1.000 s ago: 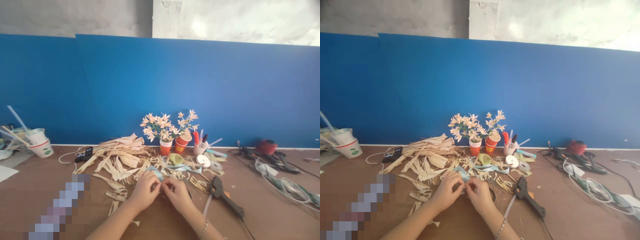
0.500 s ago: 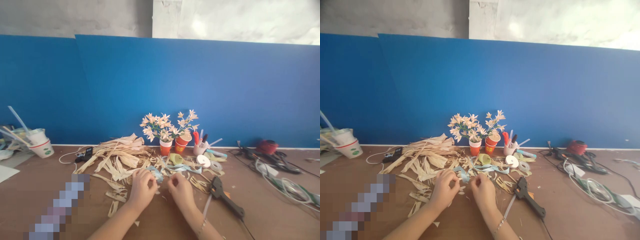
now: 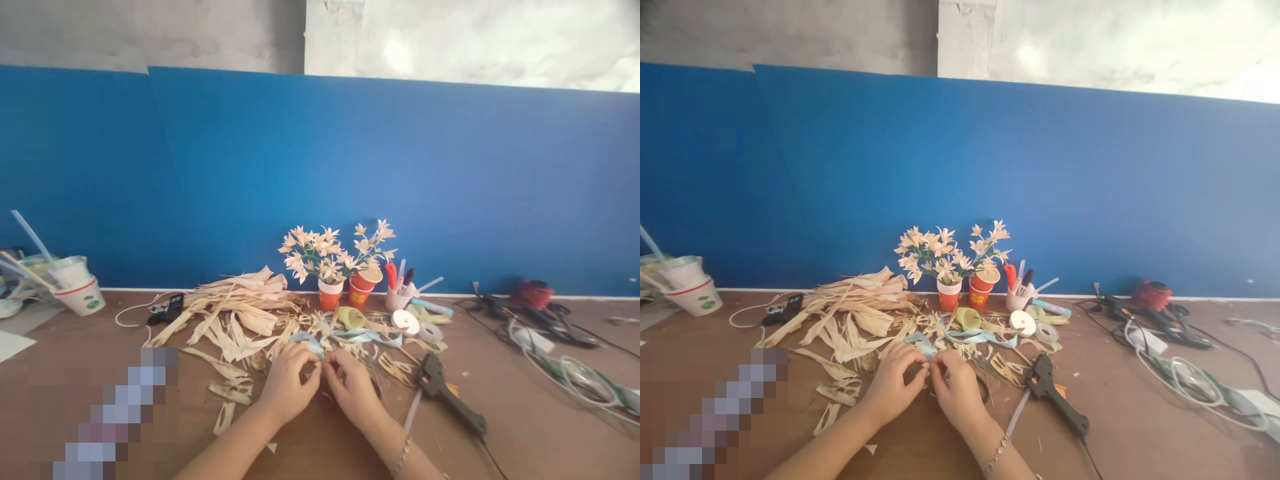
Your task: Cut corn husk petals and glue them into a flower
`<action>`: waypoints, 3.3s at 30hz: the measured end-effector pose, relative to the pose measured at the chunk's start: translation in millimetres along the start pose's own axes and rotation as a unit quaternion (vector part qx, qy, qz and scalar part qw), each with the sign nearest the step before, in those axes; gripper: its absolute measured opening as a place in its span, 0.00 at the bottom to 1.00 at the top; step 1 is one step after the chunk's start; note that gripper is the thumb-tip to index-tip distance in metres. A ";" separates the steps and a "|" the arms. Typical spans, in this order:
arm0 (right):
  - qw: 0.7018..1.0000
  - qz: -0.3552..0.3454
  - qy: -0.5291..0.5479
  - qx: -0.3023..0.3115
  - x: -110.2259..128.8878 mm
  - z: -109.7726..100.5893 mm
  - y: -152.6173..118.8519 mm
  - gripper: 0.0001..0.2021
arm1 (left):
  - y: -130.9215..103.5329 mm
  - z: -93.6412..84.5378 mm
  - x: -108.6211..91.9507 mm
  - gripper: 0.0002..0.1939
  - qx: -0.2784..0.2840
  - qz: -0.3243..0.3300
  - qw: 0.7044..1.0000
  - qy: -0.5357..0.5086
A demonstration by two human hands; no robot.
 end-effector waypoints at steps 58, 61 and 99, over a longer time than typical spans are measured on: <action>0.987 -0.043 -0.137 0.077 -6.4 21.8 -0.6 0.09 | -3.7 14.9 25.8 0.16 0.043 -0.052 0.994 0.087; 0.989 -0.047 -0.118 0.070 -4.5 21.7 -0.5 0.08 | -3.2 6.7 24.6 0.14 0.008 -0.066 0.993 0.094; 0.975 -0.095 -0.145 -0.139 8.9 -14.1 -2.9 0.07 | -1.6 -2.9 7.1 0.09 -0.064 -0.044 0.997 0.002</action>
Point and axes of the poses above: each hand's wrist, its own y-axis towards the middle knuckle, its own z-axis out of the palm, x = y × z, the point moved 6 cm from there along y, towards the middle knuckle, and after that the axes turned 4 degrees about x, right-handed, at the moved point
